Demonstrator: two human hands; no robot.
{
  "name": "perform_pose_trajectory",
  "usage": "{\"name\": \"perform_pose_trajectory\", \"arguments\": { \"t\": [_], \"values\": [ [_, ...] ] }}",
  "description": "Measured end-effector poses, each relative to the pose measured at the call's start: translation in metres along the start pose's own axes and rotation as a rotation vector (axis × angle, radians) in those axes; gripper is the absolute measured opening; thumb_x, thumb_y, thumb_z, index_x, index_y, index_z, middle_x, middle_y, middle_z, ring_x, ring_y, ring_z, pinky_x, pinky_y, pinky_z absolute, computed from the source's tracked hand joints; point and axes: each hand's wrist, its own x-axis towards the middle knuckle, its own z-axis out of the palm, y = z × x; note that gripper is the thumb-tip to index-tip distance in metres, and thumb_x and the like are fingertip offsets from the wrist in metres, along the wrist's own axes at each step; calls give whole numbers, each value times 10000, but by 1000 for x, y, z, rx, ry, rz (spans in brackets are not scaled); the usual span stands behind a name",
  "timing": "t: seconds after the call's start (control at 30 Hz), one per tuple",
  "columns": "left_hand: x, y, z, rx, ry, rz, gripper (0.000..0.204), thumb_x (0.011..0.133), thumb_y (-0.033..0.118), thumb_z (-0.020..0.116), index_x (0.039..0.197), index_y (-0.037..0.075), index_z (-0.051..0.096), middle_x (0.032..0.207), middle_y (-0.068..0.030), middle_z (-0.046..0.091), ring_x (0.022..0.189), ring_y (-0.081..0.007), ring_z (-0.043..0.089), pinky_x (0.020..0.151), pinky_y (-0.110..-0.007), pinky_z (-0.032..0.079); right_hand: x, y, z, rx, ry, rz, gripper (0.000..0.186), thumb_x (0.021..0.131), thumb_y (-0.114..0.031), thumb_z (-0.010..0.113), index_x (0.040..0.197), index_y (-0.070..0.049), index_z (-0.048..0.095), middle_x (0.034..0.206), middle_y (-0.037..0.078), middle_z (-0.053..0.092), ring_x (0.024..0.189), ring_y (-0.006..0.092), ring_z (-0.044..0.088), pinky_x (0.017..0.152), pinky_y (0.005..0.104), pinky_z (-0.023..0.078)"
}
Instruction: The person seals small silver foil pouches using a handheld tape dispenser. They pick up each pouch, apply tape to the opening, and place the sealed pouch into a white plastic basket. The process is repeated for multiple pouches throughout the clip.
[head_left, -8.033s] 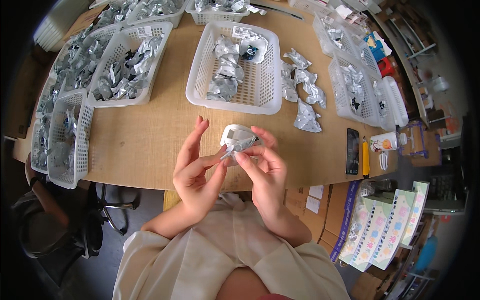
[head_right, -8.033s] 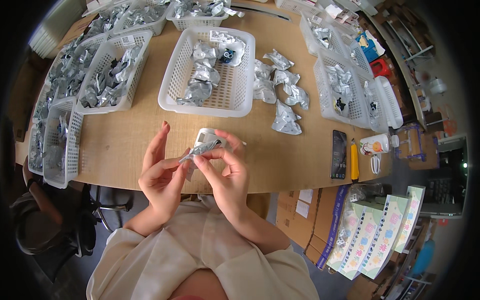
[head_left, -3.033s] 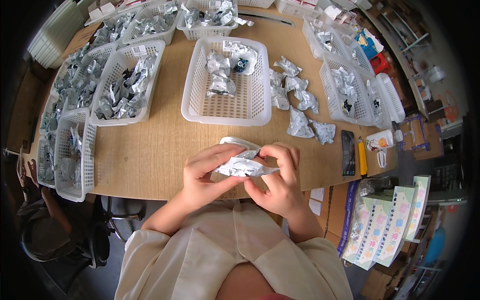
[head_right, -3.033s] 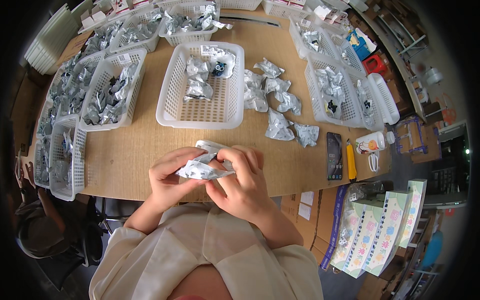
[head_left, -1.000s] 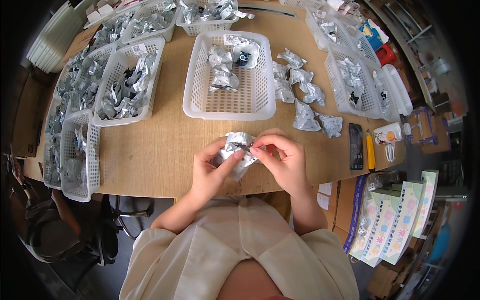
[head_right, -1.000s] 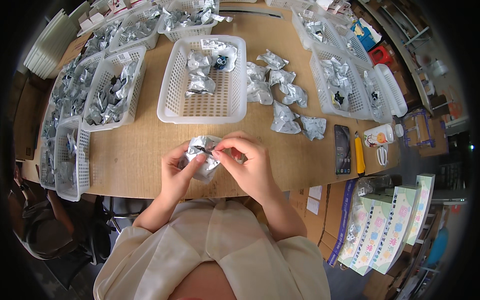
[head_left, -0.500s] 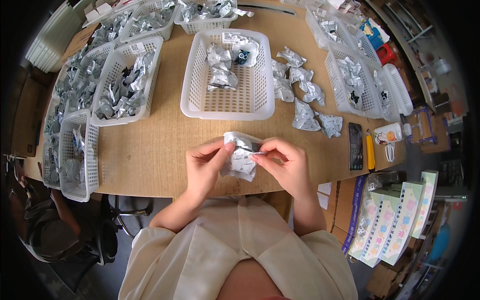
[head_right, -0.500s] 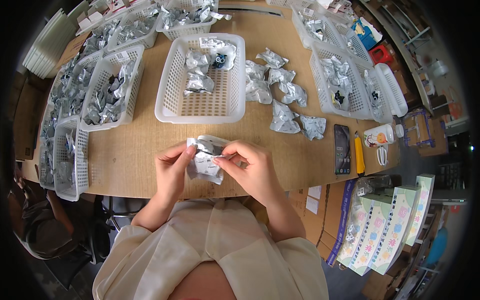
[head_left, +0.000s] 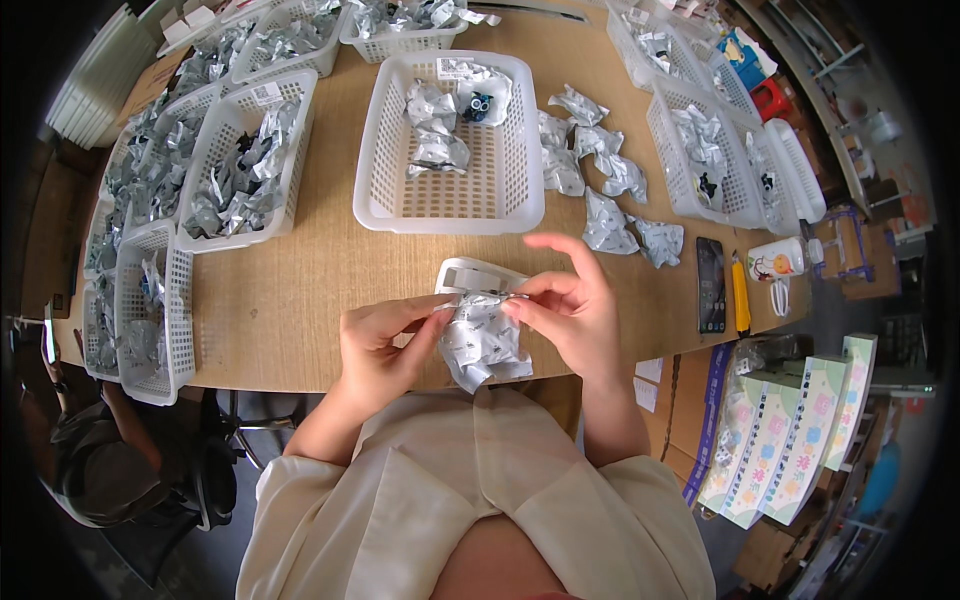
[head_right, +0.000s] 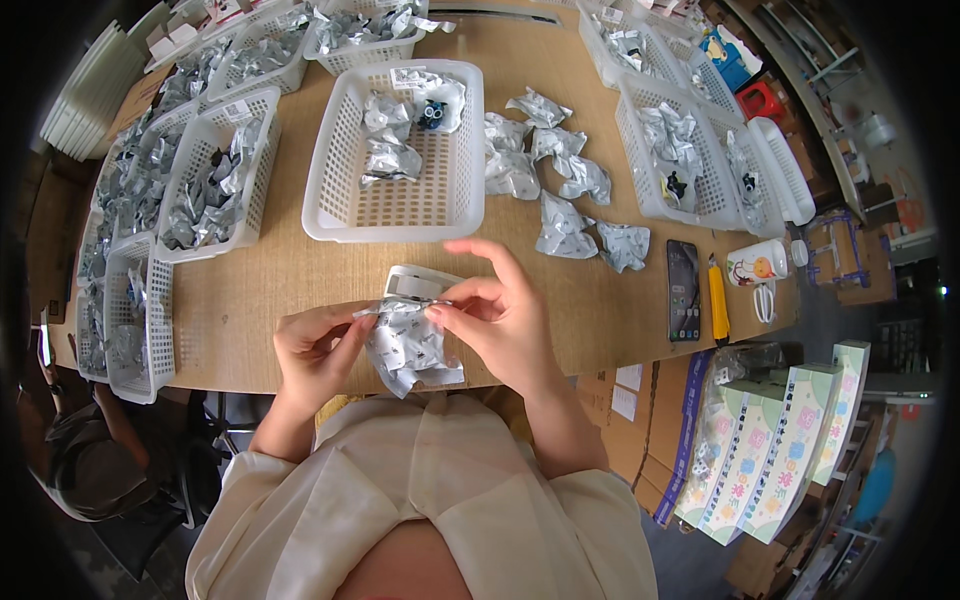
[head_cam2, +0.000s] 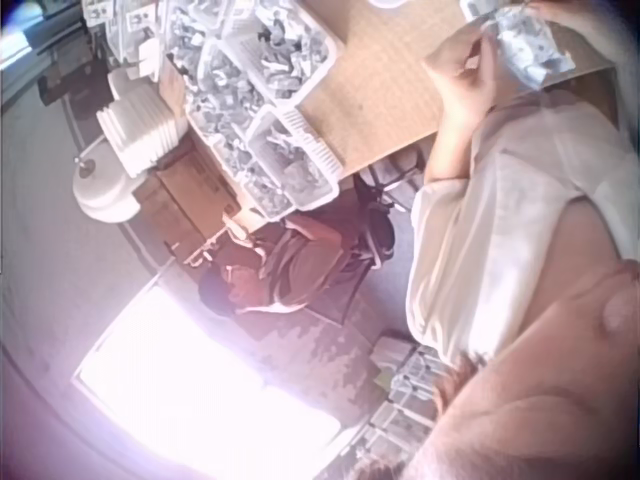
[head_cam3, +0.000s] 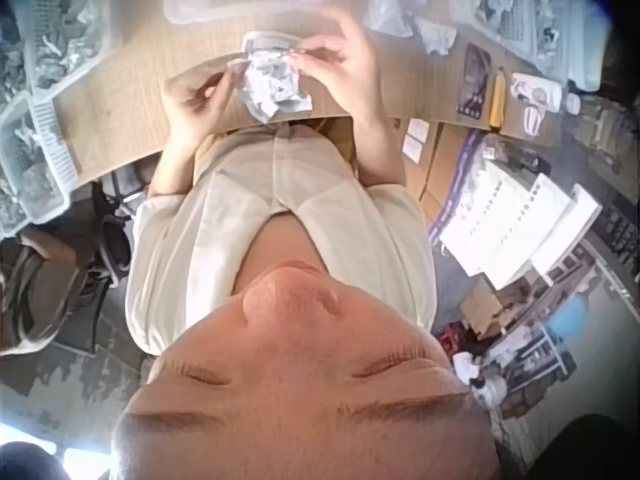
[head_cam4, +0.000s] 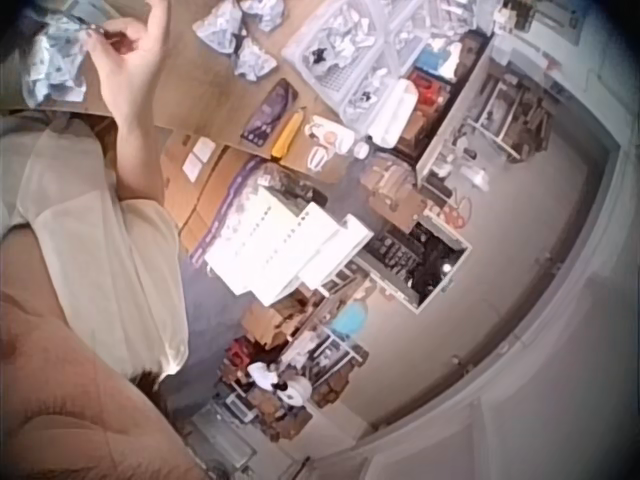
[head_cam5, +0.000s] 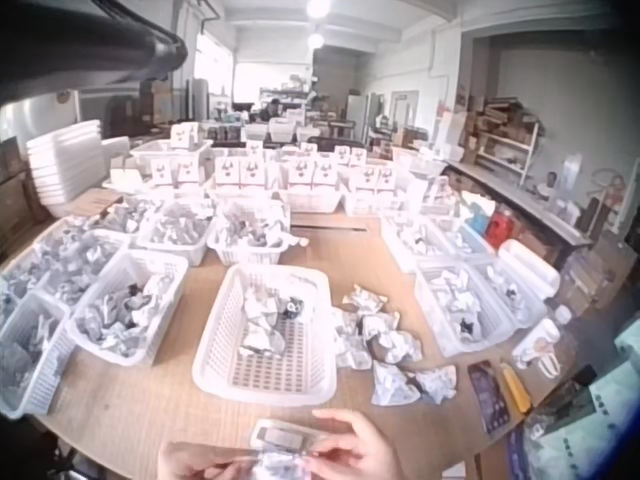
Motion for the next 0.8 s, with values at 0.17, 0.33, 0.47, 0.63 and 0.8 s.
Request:
{"name": "perform_pose_trajectory", "arguments": {
  "t": [0.17,0.33,0.47,0.63,0.8],
  "values": [
    [4,9,-2,84,-14,36,177,825,-71,647,982,-25,715,793,-136,713,662,-134,677,592,-242,532,3,2,-6,-139,-148,44,256,880,32,614,1135,26,640,869,48,642,782,90,618,667,230,533],
    [2,2,1,-92,26,-94,183,822,-86,629,971,-26,717,805,-132,712,677,-140,677,591,-236,530,5,4,-9,-55,-231,23,208,888,10,617,1090,37,657,898,37,613,746,87,605,628,225,526],
    [6,4,1,27,20,77,190,822,-97,609,964,-30,716,828,-137,713,688,-144,681,599,-236,534,2,3,-2,-31,-181,49,167,889,10,617,1045,43,665,888,32,605,727,82,599,595,213,511],
    [5,6,-1,17,-37,89,197,824,-108,596,966,-33,709,858,-139,718,716,-153,691,630,-252,552,3,3,-3,-118,-150,-58,165,854,47,631,1000,16,701,817,29,601,680,82,587,547,216,468],
    [-1,2,-5,-372,-100,-127,216,830,-122,584,996,-37,693,984,-151,700,876,-173,676,751,-270,547,1,-7,-4,-432,-148,-521,273,756,116,654,963,-38,746,767,35,595,613,94,561,507,237,432]
  ]
}}
